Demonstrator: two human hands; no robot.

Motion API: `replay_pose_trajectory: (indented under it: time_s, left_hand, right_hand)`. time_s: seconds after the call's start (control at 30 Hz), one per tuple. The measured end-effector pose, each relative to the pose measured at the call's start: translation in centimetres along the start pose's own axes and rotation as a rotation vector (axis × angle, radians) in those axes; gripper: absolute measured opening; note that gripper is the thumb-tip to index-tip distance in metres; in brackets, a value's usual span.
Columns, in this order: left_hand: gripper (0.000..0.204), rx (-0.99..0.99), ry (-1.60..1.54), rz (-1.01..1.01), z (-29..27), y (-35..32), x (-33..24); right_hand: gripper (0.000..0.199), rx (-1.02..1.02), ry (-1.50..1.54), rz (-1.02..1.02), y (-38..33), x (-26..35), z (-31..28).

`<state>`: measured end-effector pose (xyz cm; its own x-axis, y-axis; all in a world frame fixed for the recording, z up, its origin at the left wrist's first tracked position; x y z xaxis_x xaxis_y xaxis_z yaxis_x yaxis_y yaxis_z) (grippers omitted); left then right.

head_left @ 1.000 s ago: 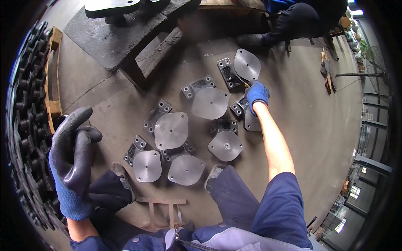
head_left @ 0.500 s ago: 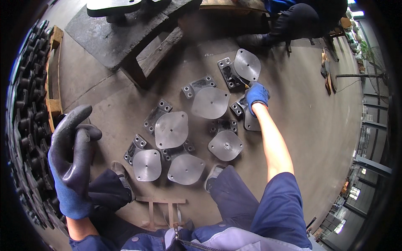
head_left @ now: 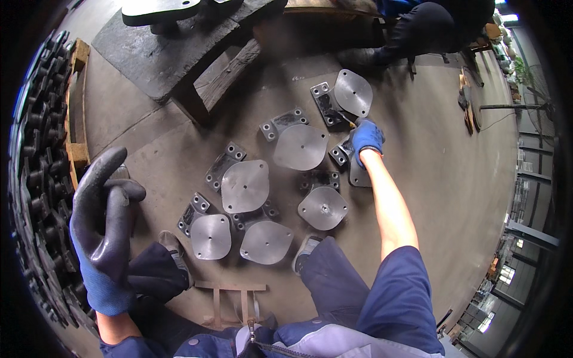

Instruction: The person sits on the floor and uses a brush to apply a dark coating to several metal parts. They repeatedly dip the brush into a container and paint the surfaces of the parts, then stack the finished pieces onto a large pile.

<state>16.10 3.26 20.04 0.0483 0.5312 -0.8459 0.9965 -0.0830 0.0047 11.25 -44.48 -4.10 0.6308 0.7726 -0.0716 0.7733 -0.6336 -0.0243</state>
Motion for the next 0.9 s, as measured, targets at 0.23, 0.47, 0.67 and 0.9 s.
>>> replay_pose_trajectory:
  time_s: [0.23, 0.47, 0.67, 0.9]
  left_hand:
    - [0.039, -0.017, -0.035, -0.017, 0.4, -0.2, 0.0]
    - [0.039, -0.001, -0.051, -0.058, 0.1, -0.1, 0.4]
    - [0.039, 0.025, -0.038, -0.052, 0.0, -0.2, 0.3]
    - [0.040, 0.039, -0.067, -0.107, 0.1, -0.3, 0.3]
  right_hand:
    - [0.019, 0.001, -0.059, -0.048, -0.2, 1.1, -0.9]
    - [0.018, -0.030, -0.078, -0.074, -0.1, 0.9, -0.8]
    - [0.020, -0.044, -0.083, -0.082, 0.4, 1.6, -2.2]
    - [0.020, -0.030, 0.001, -0.024, 1.3, 1.7, -0.7]
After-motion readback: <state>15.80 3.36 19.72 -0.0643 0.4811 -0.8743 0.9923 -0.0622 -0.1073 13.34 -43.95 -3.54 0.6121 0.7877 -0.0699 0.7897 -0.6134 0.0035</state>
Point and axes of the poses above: each hand's wrist, its own y-axis towards the middle knuckle, its own z-axis out of the palm, x = y × z, the point moved 3 cm from there along y, towards the middle knuckle, and after that the axes turned 9 degrees about -x, right-handed, at the moved point
